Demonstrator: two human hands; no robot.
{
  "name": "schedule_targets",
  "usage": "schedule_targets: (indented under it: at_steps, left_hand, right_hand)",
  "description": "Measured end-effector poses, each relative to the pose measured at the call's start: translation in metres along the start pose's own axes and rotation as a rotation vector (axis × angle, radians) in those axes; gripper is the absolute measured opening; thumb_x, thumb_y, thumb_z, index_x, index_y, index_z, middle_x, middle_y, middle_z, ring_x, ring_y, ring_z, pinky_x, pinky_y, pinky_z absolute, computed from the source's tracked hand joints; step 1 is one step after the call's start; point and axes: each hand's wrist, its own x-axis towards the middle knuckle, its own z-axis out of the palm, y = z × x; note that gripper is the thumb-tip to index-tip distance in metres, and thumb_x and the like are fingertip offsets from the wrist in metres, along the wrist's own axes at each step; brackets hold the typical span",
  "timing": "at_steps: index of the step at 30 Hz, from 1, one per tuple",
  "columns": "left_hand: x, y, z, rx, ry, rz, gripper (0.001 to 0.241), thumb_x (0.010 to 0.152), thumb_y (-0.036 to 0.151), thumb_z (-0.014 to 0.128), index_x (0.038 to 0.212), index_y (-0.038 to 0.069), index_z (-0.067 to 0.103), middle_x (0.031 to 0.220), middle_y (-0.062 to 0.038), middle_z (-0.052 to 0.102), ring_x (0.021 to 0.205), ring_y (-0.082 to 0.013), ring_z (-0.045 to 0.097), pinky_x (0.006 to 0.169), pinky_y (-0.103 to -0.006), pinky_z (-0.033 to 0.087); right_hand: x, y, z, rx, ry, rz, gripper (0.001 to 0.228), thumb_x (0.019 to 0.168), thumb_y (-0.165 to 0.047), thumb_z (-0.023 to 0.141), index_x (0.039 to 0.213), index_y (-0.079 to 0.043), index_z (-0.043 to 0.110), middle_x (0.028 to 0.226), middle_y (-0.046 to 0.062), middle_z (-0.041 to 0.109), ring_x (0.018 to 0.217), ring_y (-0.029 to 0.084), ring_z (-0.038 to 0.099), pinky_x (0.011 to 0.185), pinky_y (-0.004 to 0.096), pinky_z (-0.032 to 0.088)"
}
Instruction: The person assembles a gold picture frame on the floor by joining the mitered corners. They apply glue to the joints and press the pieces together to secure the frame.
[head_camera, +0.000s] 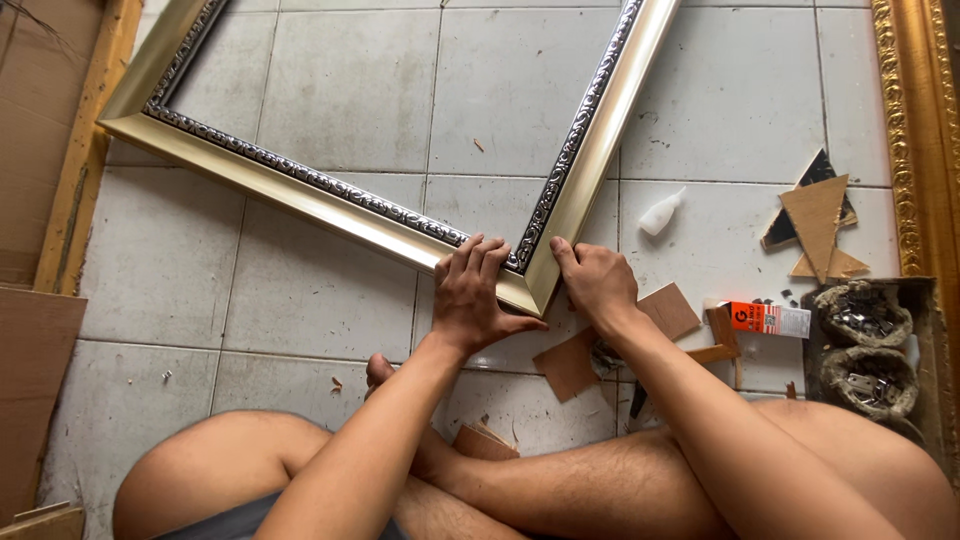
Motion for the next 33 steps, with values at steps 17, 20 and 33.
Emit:
schedule_targets:
  at_steps: [17, 20, 33]
  left_hand:
    - [-0.029, 0.069, -0.185, -0.047, -0.634, 0.199, 0.064, 0.089, 0.058, 0.066, 0.141, 0.024, 0.056, 0.133, -0.008, 0.063, 0.132, -0.0311, 0.056, 0.107, -0.0512, 0.041]
    - [-0.048, 0.039, -0.129, -0.133, -0.483, 0.099, 0.057, 0.093, 0.054, 0.063, 0.143, 0.029, 0.054, 0.133, -0.004, 0.062, 0.132, -0.0277, 0.055, 0.106, -0.0489, 0.044]
    - [-0.094, 0.034, -0.064, 0.191, -0.423, 0.152, 0.095, 0.08, 0.041, 0.078, 0.158, 0.01, 0.032, 0.168, -0.012, 0.023, 0.154, -0.0407, 0.018, 0.12, -0.0673, 0.022]
  right_hand:
    - [0.032, 0.043, -0.096, -0.18, 0.301, 0.211, 0.052, 0.078, -0.058, 0.077, 0.101, -0.01, 0.08, 0.088, 0.021, 0.078, 0.096, 0.045, 0.074, 0.079, 0.053, 0.057]
    - [0.04, 0.07, -0.079, -0.081, 0.379, 0.166, 0.047, 0.076, -0.045, 0.086, 0.102, -0.006, 0.079, 0.088, 0.024, 0.076, 0.085, 0.043, 0.074, 0.07, 0.052, 0.06]
    - [-0.135, 0.012, -0.034, 0.596, 0.286, 0.161, 0.05, 0.092, -0.023, 0.084, 0.124, 0.008, 0.062, 0.103, 0.031, 0.069, 0.08, 0.039, 0.075, 0.063, 0.046, 0.066]
